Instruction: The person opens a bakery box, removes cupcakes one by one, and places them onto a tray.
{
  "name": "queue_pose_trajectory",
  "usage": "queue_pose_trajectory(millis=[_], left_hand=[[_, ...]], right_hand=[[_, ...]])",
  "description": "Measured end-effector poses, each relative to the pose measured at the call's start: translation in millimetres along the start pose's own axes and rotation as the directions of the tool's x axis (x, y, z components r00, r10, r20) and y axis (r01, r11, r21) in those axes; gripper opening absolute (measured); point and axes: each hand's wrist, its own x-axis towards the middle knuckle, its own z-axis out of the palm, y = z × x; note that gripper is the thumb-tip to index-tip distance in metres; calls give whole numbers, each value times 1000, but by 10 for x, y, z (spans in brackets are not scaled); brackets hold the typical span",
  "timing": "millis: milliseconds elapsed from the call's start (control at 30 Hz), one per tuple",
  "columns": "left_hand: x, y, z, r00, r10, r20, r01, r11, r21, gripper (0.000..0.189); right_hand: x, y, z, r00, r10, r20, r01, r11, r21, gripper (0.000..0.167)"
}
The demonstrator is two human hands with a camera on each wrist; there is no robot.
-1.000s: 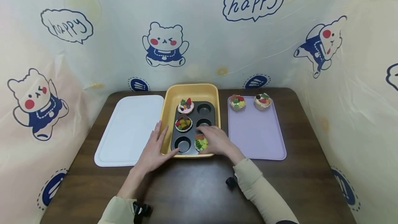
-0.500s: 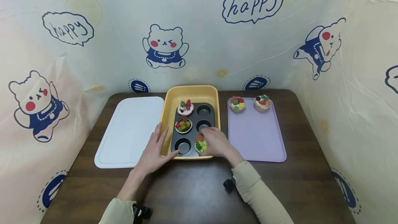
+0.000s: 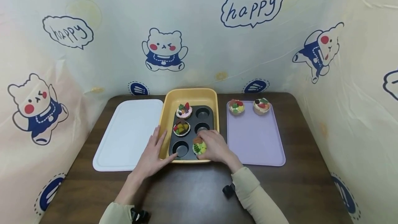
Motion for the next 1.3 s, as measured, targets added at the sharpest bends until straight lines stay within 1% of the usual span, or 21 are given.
queue_pose_trajectory(millis=[100, 200, 333, 433, 600, 900, 1000, 1100, 1200, 1300], left_hand=[[-5, 2, 1, 1000, 7, -4, -7, 1000, 3, 112], [-3, -2, 4, 1000, 8, -6, -8, 1000, 4, 111], [6, -8, 19, 1000, 5, -8, -5, 1000, 3, 111], [8, -4, 20, 1000, 8, -13, -8, 1000, -2, 110], [9, -4, 13, 1000, 7, -15, -7, 1000, -4, 111], [-14, -16, 31, 1000, -10, 5, 10, 1000, 1, 111], [-21, -16, 25, 1000, -10, 2, 10, 1000, 0, 112], [-24, -9, 14, 1000, -9, 1, 9, 1000, -4, 112], [-21, -1, 8, 1000, -11, 3, 11, 1000, -6, 112], [-13, 5, 10, 1000, -10, 2, 10, 1000, -10, 111]], right_hand=[[-31, 15, 21, 1000, -3, -29, 4, 999, 35, 64], [-50, 48, 54, 995, -39, -90, 45, 997, 64, 70], [-58, 91, 99, 980, -90, -177, 107, 991, 86, 70], [-63, 79, 96, 975, -71, -209, 97, 989, 114, 68], [-63, 34, 64, 979, -33, -201, 62, 989, 136, 65], [-56, 37, 61, 989, -20, -145, 40, 989, 139, 66], [-54, 33, 44, 991, -16, -131, 38, 986, 162, 65], [-52, 26, 4, 993, 4, -116, 23, 973, 231, 63], [-41, 19, -52, 994, 24, -106, 12, 943, 333, 61], [-25, 9, -108, 994, 26, -108, 19, 919, 394, 62]])
